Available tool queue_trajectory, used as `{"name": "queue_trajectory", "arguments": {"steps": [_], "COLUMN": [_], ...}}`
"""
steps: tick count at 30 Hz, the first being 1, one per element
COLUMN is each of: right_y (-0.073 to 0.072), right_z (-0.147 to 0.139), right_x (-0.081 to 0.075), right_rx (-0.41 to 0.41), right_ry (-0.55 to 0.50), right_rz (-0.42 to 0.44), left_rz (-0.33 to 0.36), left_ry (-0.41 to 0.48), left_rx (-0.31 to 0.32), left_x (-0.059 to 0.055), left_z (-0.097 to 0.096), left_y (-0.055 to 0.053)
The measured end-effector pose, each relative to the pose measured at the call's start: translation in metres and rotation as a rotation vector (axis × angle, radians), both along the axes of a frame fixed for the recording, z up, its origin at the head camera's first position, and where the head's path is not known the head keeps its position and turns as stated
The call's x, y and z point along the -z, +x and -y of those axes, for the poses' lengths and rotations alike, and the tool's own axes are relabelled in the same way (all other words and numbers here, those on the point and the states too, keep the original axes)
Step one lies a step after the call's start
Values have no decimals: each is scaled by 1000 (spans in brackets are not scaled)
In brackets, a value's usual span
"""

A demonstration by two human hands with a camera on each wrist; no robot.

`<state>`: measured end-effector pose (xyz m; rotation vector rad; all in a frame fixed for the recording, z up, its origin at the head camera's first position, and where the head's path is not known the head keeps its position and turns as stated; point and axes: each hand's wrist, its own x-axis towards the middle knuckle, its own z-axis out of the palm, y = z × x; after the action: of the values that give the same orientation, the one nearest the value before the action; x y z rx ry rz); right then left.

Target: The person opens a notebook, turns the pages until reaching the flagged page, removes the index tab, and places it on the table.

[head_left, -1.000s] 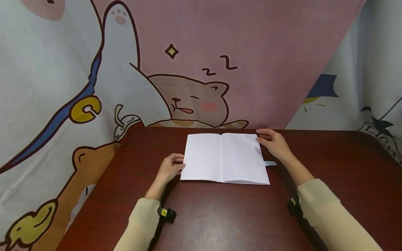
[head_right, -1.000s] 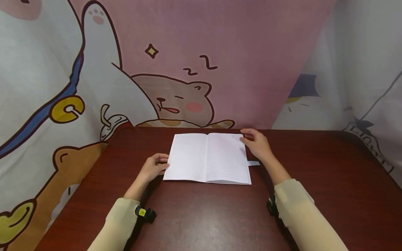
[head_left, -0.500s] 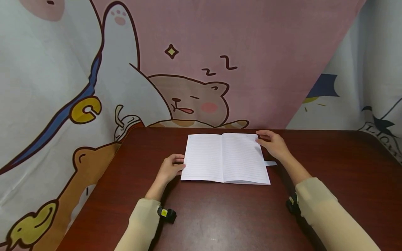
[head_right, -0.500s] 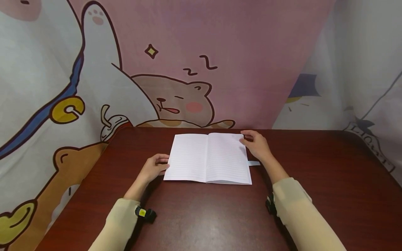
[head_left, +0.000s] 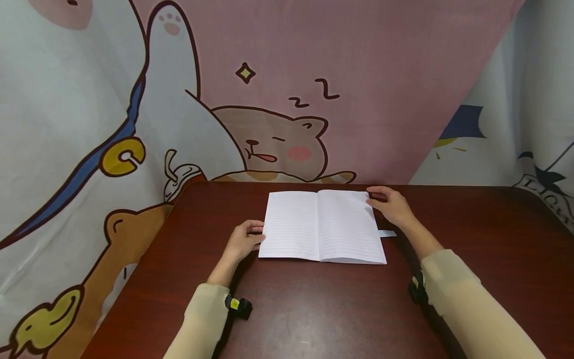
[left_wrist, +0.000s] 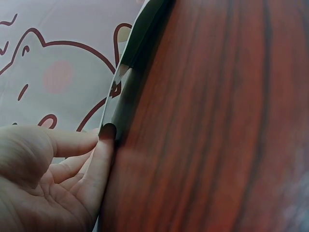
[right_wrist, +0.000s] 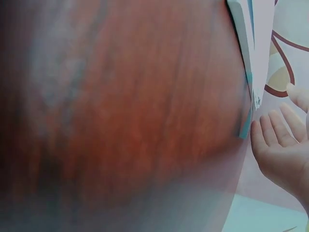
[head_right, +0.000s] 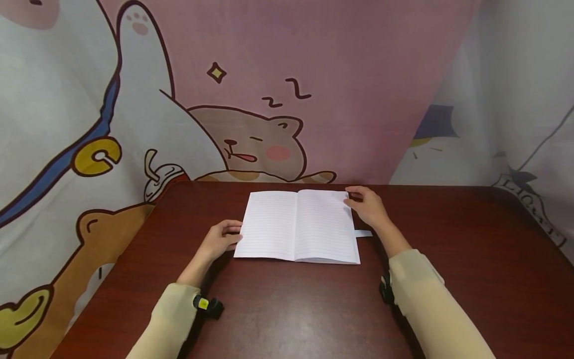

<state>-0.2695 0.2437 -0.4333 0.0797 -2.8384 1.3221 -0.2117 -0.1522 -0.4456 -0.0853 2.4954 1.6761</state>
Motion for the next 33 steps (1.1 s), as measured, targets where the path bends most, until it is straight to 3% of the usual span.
{"name": "queue_trajectory", "arguments": {"steps": [8, 16, 24, 33], "right_y": [-4, -6, -6, -11], "right_z": [-4, -7, -5, -4], "right_x": [3, 5, 4, 10], "right_rx": [-29, -109, -137, -133], "right_ry": [-1, -29, 73, 135], "right_rz": [-5, -14, 36, -7], "left_rz": [14, 18, 11, 16], "left_ry": [3, -8, 0, -1], "left_rx": [-4, -1, 5, 8], "left_x": [0, 0, -5, -4], "left_z": [-1, -1, -1, 0], "left_y": [0, -1, -1, 1]}}
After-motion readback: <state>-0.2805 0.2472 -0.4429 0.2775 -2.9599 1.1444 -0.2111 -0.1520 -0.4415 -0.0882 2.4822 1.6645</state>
